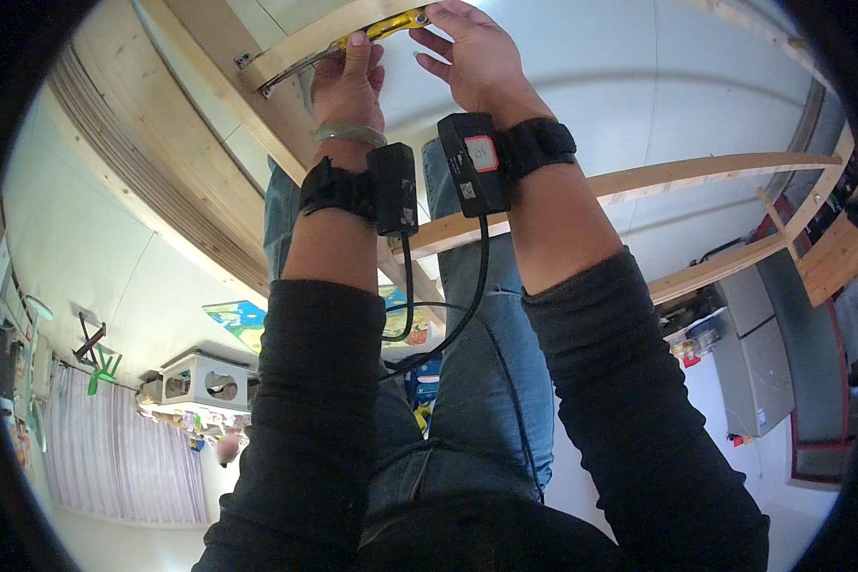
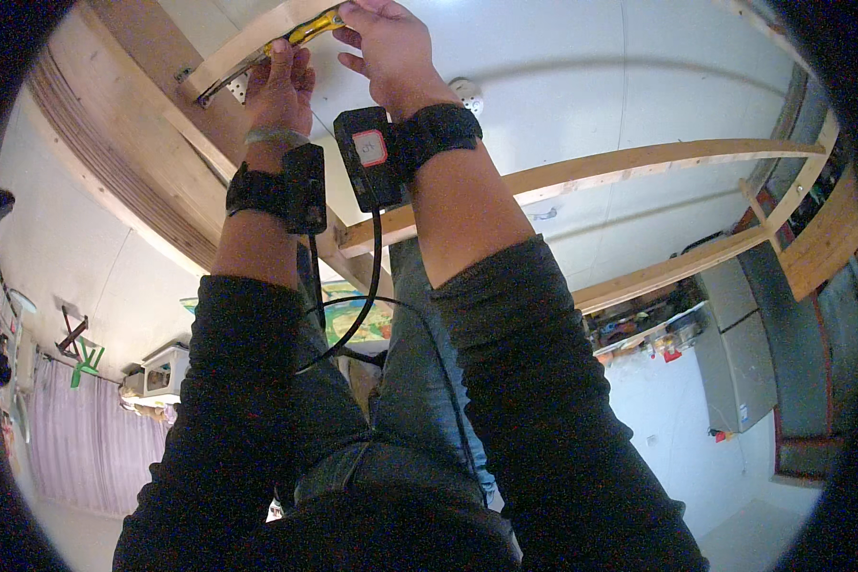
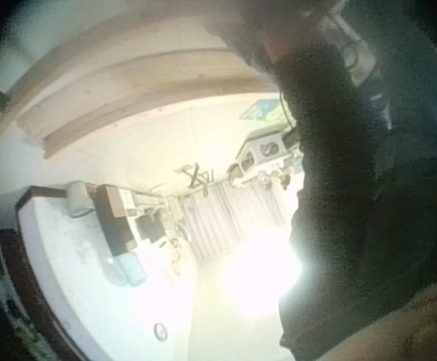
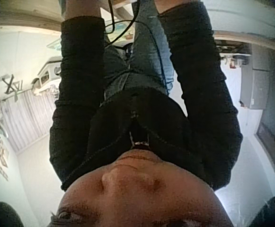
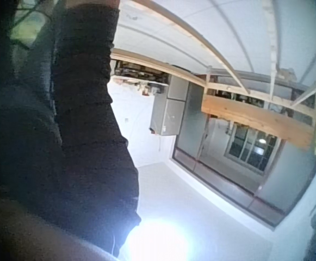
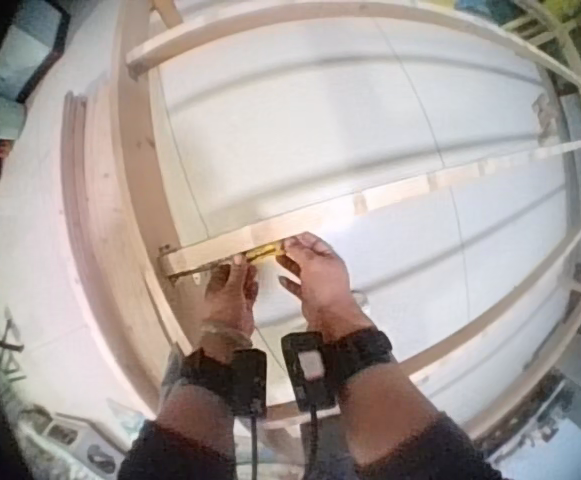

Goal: The person assembles a wooden bed frame by hand, using a screwdriver to tighten screws at multiple joints. They move around the frame to access different connection points and continue fastening components together.

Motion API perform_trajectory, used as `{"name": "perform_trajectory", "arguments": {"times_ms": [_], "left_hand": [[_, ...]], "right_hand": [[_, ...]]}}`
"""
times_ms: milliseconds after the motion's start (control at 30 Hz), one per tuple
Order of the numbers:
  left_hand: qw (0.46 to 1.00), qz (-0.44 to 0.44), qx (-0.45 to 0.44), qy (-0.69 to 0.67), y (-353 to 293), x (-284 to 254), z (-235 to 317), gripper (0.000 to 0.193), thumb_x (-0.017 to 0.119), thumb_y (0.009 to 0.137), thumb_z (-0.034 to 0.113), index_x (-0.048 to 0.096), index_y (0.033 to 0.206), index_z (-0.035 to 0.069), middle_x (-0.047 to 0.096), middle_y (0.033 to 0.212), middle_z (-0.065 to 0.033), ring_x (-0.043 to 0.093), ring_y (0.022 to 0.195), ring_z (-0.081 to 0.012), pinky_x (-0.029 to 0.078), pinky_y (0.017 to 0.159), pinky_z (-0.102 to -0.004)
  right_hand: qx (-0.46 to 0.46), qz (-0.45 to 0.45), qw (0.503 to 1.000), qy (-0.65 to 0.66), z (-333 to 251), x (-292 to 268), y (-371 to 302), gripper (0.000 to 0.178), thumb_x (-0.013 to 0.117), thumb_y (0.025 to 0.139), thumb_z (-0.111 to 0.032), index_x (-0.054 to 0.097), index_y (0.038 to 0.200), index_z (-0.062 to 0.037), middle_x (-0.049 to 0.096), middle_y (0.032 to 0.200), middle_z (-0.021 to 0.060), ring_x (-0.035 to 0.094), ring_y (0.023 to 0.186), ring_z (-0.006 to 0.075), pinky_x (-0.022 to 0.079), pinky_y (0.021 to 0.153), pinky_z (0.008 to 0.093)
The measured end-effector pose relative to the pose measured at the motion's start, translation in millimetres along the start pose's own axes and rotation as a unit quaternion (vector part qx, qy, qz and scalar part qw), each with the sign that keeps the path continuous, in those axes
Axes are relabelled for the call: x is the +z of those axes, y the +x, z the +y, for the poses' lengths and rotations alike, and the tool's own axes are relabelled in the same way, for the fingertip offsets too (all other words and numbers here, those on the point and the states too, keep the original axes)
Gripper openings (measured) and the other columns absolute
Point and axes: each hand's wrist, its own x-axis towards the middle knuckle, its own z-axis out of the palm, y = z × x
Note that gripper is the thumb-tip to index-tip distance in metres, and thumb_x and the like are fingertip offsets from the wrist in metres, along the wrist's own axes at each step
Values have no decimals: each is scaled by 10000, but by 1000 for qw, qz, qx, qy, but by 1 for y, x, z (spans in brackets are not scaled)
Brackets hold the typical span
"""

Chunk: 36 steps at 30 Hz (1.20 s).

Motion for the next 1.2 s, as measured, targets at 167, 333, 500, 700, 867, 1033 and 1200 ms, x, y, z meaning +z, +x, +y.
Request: {"name": "perform_trajectory", "arguments": {"times_ms": [167,333,500,700,867,1033,1200], "left_hand": [[998,-46,14,36,2,-10,5,248,646,805,190,527,1014,126,597,964,-6,578,905,-136,459,748,-275],[995,-79,-44,-33,-2,-10,10,278,653,800,181,526,1037,113,608,974,-23,576,920,-154,421,772,-299],[997,-12,-39,-66,-5,-1,1,280,650,804,200,522,1034,106,607,955,-19,578,884,-143,420,775,-308],[999,-53,4,-7,-4,-8,2,281,640,811,195,514,1046,104,609,957,-13,577,923,-149,419,792,-303],[993,-109,-18,-29,-5,-12,9,302,634,815,186,497,1072,108,602,985,-16,575,954,-150,425,805,-321],[990,-74,-86,-88,-7,-4,10,329,640,809,195,482,1084,109,592,990,-35,581,914,-148,451,775,-324],[1000,-16,-25,-8,-3,-1,8,309,643,807,180,496,1067,102,593,948,-38,579,870,-140,460,759,-285]], "right_hand": [[19,4,1000,-19,1,-2,4,30,558,835,-178,528,838,-181,562,837,-50,570,822,116,428,685,269],[5,-39,998,43,10,-8,9,72,583,823,-139,526,856,-168,565,844,-44,576,822,121,437,708,276],[7,-81,996,40,-1,-12,3,72,569,833,-149,529,893,-147,564,846,-31,567,806,128,444,739,289],[-8,-55,982,-183,-12,-1,-5,128,597,819,-207,570,866,-92,561,777,-16,519,713,105,434,670,255],[-54,-69,995,-45,6,1,5,73,572,826,-148,572,837,-76,562,772,-6,513,711,104,428,658,230],[-51,-131,986,86,17,2,10,86,539,832,-97,551,907,-56,567,845,19,533,755,127,447,690,246],[21,-134,989,-51,-15,10,-4,179,506,856,-153,558,973,-28,589,912,77,560,826,165,459,728,272]]}}
